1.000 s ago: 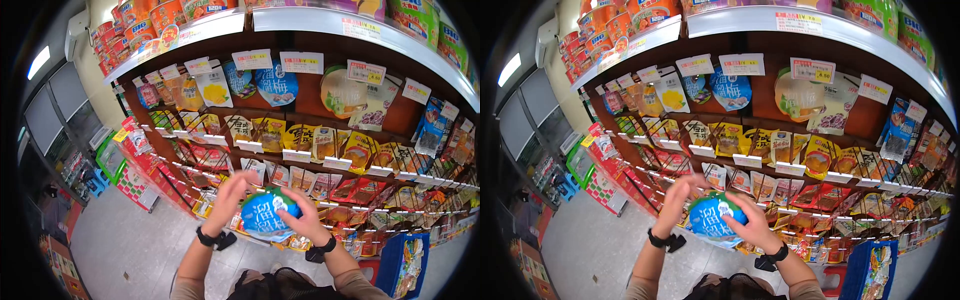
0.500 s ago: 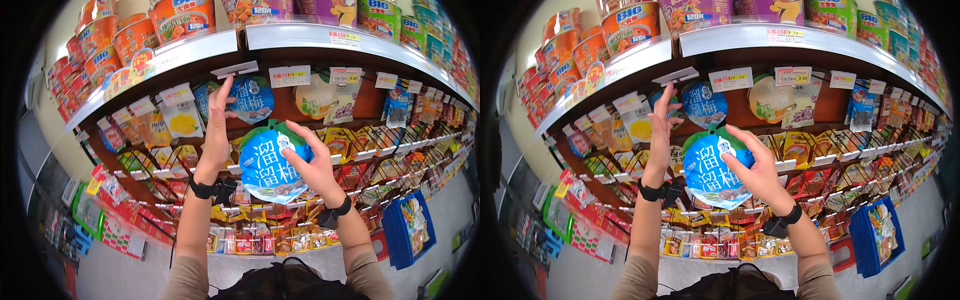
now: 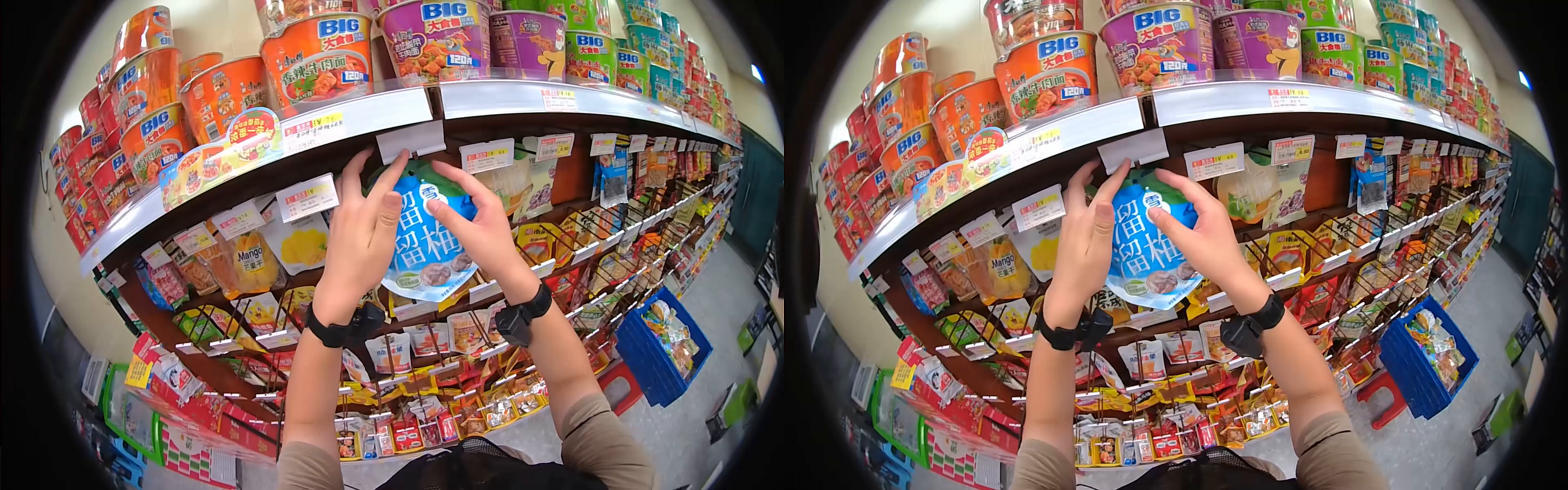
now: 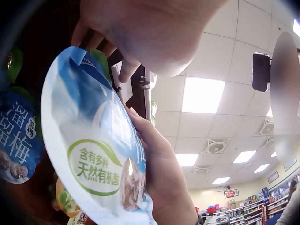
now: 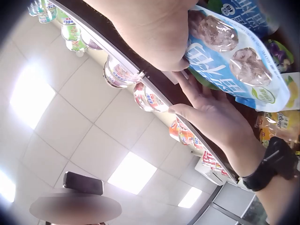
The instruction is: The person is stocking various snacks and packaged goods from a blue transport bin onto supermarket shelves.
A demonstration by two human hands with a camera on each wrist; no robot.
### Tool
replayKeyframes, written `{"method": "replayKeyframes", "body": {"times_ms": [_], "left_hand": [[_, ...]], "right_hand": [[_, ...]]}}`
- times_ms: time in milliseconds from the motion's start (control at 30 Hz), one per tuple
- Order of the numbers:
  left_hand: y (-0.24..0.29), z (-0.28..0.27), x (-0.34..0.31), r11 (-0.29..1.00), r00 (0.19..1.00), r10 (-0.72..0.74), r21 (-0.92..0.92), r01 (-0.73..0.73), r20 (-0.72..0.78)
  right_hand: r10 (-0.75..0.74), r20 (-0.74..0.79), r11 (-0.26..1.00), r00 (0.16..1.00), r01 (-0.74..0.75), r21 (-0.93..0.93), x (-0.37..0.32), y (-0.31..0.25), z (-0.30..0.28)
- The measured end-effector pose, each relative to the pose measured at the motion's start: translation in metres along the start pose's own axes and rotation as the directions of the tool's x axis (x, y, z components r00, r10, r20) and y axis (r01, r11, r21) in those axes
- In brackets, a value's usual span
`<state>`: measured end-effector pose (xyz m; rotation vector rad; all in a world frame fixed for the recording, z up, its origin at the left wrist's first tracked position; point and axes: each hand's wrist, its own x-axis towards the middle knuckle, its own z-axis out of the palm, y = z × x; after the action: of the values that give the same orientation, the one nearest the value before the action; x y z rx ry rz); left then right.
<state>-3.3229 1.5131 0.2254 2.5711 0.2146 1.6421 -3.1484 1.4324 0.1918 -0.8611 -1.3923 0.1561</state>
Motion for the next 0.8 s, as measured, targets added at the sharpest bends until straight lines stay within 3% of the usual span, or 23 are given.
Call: {"method": "replayKeyframes", "body": {"times_ms": [133, 433, 533, 567, 600, 667, 733, 800], "left_hand": [[-0.004, -0.004, 0.0, 0.998, 1.0, -0.002, -0.068, 0.003, 0.022], [-0.013, 0.0, -0.004, 0.996, 0.999, 0.046, -0.071, -0.045, 0.018], [-0.013, 0.005, -0.013, 0.997, 0.997, 0.071, 0.014, -0.07, -0.034], [-0.012, 0.006, -0.021, 0.996, 0.996, 0.073, 0.057, -0.07, -0.049], [-0.01, 0.007, -0.029, 0.993, 0.995, 0.076, 0.1, -0.07, -0.06], [0.002, 0.006, -0.047, 0.994, 0.994, 0.077, 0.087, -0.07, -0.082], [0.011, 0.008, -0.075, 1.0, 0.999, 0.016, -0.017, -0.016, -0.051], [0.023, 0.01, -0.109, 0.996, 0.998, 0.035, -0.083, -0.031, 0.047]], "right_hand": [[0.077, -0.015, 0.997, 0.997, -0.077, -0.027, 0.002, -0.005, 0.0], [0.057, -0.136, 0.973, 0.989, -0.085, -0.215, 0.01, 0.009, 0.008], [-0.145, -0.185, 0.861, 0.972, 0.032, -0.507, 0.018, 0.027, 0.02], [-0.116, -0.163, 0.818, 0.98, 0.001, -0.576, 0.023, 0.041, 0.019], [-0.242, -0.142, 0.769, 0.96, 0.1, -0.631, 0.026, 0.055, 0.02], [-0.124, -0.064, 0.635, 0.99, 0.03, -0.772, 0.034, 0.089, 0.015], [-0.076, -0.046, 0.432, 0.996, -0.008, -0.902, 0.028, 0.085, 0.014], [-0.18, 0.012, 0.463, 0.984, 0.096, -0.881, 0.005, 0.072, 0.003]]}}
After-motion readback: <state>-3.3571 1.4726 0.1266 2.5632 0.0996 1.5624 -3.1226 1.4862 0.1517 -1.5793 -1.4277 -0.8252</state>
